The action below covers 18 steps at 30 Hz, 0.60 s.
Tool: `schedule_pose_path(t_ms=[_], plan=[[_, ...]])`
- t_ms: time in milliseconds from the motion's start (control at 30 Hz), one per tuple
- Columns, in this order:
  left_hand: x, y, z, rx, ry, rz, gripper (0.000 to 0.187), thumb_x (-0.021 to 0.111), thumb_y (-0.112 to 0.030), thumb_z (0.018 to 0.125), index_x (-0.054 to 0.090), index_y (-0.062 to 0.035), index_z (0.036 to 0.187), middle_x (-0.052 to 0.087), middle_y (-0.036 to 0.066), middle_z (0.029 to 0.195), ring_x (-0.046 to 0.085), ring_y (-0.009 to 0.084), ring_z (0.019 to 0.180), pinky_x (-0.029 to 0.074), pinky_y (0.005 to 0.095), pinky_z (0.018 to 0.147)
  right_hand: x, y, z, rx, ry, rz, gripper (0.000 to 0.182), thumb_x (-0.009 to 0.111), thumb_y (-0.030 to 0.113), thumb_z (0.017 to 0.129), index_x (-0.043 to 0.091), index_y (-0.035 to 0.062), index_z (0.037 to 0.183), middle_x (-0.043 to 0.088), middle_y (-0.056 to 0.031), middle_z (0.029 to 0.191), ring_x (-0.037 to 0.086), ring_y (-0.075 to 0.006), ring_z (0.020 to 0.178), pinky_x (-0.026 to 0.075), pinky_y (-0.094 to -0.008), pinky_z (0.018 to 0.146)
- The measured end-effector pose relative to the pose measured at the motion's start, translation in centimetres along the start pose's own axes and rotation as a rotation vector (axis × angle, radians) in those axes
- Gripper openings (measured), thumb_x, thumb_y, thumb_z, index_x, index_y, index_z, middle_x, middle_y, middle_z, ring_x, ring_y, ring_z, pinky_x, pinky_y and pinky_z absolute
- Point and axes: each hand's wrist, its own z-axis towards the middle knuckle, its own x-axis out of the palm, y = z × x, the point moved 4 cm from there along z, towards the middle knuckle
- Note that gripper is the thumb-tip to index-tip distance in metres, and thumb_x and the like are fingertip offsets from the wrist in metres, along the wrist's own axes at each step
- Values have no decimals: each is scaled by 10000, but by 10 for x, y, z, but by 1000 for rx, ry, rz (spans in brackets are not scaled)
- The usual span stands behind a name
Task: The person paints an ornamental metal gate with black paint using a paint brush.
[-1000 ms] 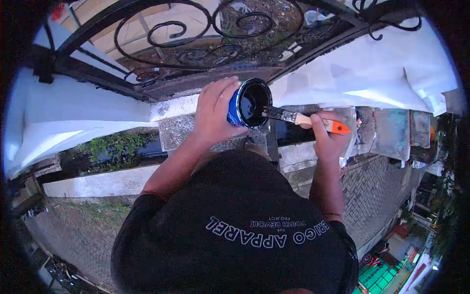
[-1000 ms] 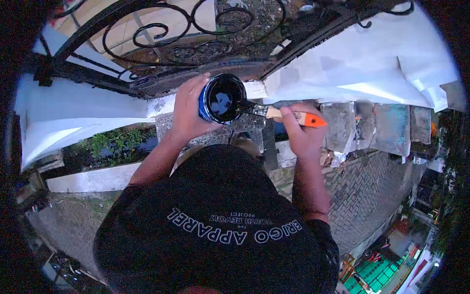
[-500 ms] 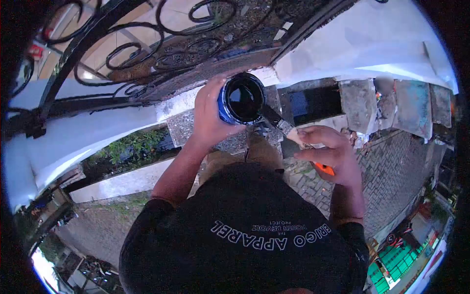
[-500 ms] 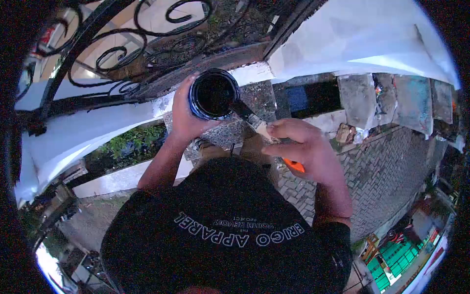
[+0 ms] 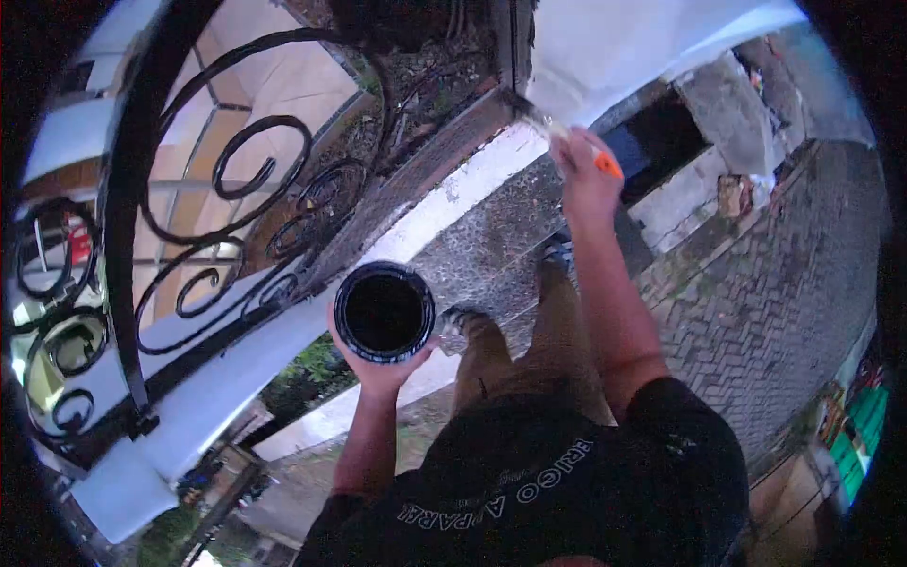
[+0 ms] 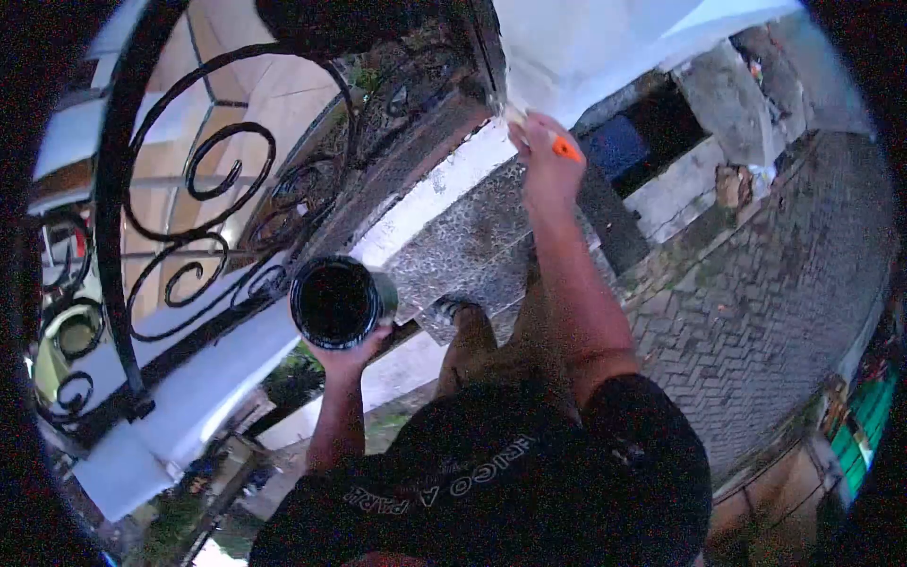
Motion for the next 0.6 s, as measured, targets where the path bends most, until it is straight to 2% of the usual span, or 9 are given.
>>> schedule_pose_path(t_ms=[133, 200, 233, 300, 333, 400, 433, 533, 600], plan=[[-30, 22, -19, -94, 39, 191, 1350, 950, -392, 485, 80, -32, 1451, 344, 183, 1401, 388, 311, 1305, 294, 468, 1102, 27, -62, 56, -275, 21, -273, 160, 661, 77, 874, 670, -10, 1008, 670, -95, 984, 675, -208, 881, 555, -323, 754], [-39, 19, -25, -44, -4, 301, 1346, 952, -396, 480, 90, -30, 1448, 353, 178, 1398, 390, 309, 1303, 297, 464, 1101, 54, -71, 51, -926, 285, -800, 171, 699, 81, 823, 707, 86, 994, 671, -62, 1018, 680, -233, 862, 546, -329, 743], [-46, 26, -28, -81, -19, 237, 1329, 952, -381, 485, 101, -42, 1448, 358, 172, 1400, 395, 306, 1303, 311, 465, 1097, 51, -76, 47, -920, 269, -800, 171, 699, 81, 823, 707, 86, 994, 671, -62, 1018, 680, -233, 862, 546, -329, 743], [-54, 29, -30, -85, -10, 216, 1320, 953, -371, 487, 106, -51, 1448, 356, 169, 1403, 397, 306, 1302, 319, 467, 1096, 56, -94, 40, -730, 462, -1233, 291, 691, 32, 751, 691, 114, 1030, 661, -65, 1034, 663, -232, 867, 563, -346, 763], [-58, 29, -29, -89, -18, 185, 1311, 954, -360, 489, 111, -59, 1448, 354, 166, 1406, 399, 306, 1301, 326, 469, 1095, 58, -89, 43, -729, 452, -1230, 291, 691, 32, 751, 691, 114, 1030, 661, -65, 1034, 663, -232, 867, 563, -346, 763], [-64, 30, -28, -103, -16, 171, 1293, 954, -336, 491, 123, -76, 1447, 353, 162, 1409, 403, 308, 1299, 339, 467, 1092, 60, -66, 35, -1250, 448, -1234, 293, 696, 58, 734, 687, 123, 1019, 642, -50, 1056, 652, -243, 891, 561, -361, 730], [-68, 34, -29, -110, -35, 160, 1287, 954, -330, 492, 128, -78, 1446, 353, 160, 1409, 404, 310, 1299, 341, 468, 1092, 55, -82, 46, -1172, 486, -1456, 306, 689, 66, 719, 680, 126, 1019, 626, -40, 1111, 647, -230, 953, 569, -350, 754], [-78, 37, -33, -116, -43, 170, 1280, 953, -317, 492, 131, -83, 1445, 354, 159, 1407, 408, 312, 1297, 349, 468, 1090, 52, -98, 43, -1229, 680, -1540, 312, 673, 64, 727, 677, 127, 1032, 620, -47, 1126, 646, -230, 977, 573, -344, 769], [-80, 43, -29, -113, -42, 187, 1280, 953, -311, 492, 129, -86, 1446, 356, 159, 1405, 411, 313, 1295, 354, 468, 1087, 57, -85, 49, -1231, 619, -1509, 309, 672, 108, 738, 659, 140, 1045, 589, -54, 1153, 618, -247, 1030, 572, -372, 785]])
